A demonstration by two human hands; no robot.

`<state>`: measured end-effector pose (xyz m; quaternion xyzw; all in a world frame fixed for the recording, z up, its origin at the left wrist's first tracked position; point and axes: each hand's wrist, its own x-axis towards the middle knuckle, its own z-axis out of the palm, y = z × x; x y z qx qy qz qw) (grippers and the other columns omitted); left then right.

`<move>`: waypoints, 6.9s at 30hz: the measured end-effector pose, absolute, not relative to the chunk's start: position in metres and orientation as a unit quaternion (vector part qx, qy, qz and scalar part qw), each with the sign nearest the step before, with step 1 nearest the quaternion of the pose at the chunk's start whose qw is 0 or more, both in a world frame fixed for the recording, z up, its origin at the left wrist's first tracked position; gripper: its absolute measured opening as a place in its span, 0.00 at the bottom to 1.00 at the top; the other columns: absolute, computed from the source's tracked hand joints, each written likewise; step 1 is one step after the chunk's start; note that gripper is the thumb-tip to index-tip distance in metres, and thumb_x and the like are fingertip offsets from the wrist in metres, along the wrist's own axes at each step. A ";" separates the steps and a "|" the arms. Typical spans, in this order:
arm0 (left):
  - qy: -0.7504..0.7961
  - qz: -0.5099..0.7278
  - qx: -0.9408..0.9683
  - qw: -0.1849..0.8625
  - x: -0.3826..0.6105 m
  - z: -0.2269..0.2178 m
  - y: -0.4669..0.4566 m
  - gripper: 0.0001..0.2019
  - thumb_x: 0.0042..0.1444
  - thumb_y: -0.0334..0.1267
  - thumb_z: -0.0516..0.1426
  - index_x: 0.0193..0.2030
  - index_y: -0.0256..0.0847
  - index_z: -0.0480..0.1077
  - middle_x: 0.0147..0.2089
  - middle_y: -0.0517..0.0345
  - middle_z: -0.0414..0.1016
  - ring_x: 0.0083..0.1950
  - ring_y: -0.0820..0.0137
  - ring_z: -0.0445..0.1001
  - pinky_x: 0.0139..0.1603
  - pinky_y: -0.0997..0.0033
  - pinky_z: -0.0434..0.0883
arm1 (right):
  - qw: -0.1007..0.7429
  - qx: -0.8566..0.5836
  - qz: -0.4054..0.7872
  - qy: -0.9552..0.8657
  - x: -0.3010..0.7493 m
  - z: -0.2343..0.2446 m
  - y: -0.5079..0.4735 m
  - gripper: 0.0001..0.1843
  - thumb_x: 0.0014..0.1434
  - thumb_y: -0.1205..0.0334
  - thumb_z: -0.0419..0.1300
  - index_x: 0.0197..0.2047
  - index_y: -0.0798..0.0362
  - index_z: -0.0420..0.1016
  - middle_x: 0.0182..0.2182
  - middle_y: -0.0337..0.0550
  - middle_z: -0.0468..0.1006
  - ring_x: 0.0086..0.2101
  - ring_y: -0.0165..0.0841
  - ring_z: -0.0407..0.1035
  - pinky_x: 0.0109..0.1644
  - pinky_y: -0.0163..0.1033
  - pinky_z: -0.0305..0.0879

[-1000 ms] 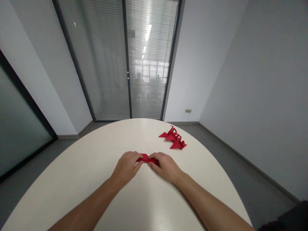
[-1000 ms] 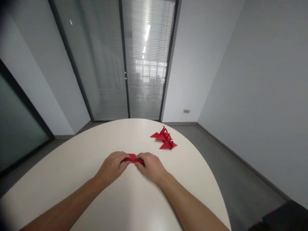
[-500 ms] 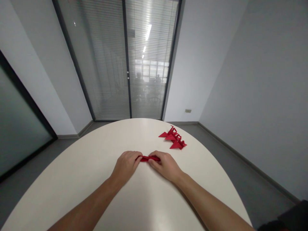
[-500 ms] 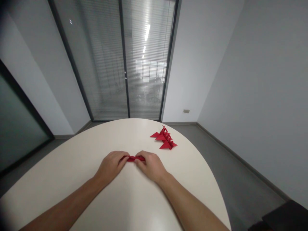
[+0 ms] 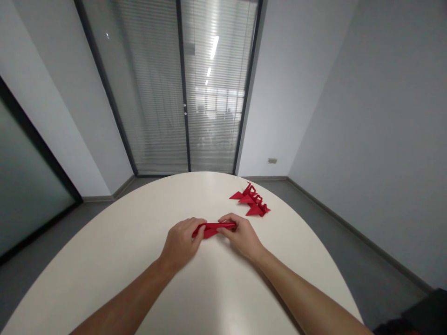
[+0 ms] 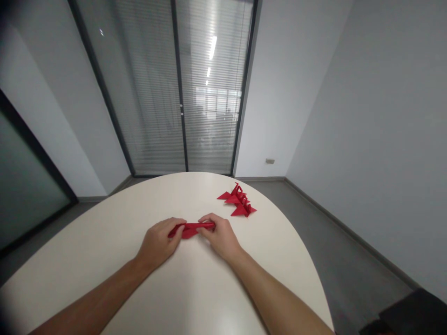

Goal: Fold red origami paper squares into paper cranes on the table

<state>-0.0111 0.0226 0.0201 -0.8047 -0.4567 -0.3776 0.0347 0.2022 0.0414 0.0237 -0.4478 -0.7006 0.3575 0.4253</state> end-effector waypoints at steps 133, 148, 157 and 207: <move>-0.477 -0.288 -0.827 -0.073 -0.005 0.008 0.025 0.11 0.62 0.32 0.54 0.49 0.44 0.73 0.50 0.54 0.80 0.49 0.64 0.78 0.52 0.63 0.74 | 0.283 -0.412 0.149 -0.853 0.210 0.021 0.042 0.15 0.62 0.67 0.60 0.51 0.49 0.79 0.43 0.44 0.83 0.44 0.37 0.74 0.50 0.40 0.67; -0.447 -0.293 -0.843 -0.056 -0.005 0.007 0.027 0.08 0.63 0.30 0.53 0.43 0.42 0.73 0.50 0.52 0.79 0.54 0.62 0.75 0.56 0.58 0.72 | 0.289 -0.400 0.152 -0.857 0.208 0.017 0.044 0.11 0.62 0.68 0.60 0.43 0.49 0.83 0.43 0.43 0.83 0.46 0.37 0.73 0.52 0.41 0.67; -0.467 -0.300 -0.830 -0.061 -0.006 0.004 0.029 0.10 0.63 0.32 0.53 0.49 0.41 0.70 0.50 0.49 0.77 0.52 0.60 0.74 0.55 0.57 0.72 | 0.290 -0.413 0.148 -0.851 0.207 0.014 0.045 0.11 0.61 0.69 0.60 0.46 0.52 0.79 0.41 0.45 0.81 0.44 0.37 0.72 0.50 0.41 0.66; -0.480 -0.267 -0.834 -0.053 -0.003 0.012 0.026 0.09 0.64 0.31 0.52 0.42 0.42 0.73 0.40 0.57 0.79 0.41 0.65 0.77 0.44 0.66 0.70 | 0.280 -0.414 0.157 -0.852 0.205 0.016 0.045 0.10 0.64 0.69 0.58 0.42 0.49 0.79 0.39 0.42 0.82 0.41 0.36 0.72 0.47 0.39 0.65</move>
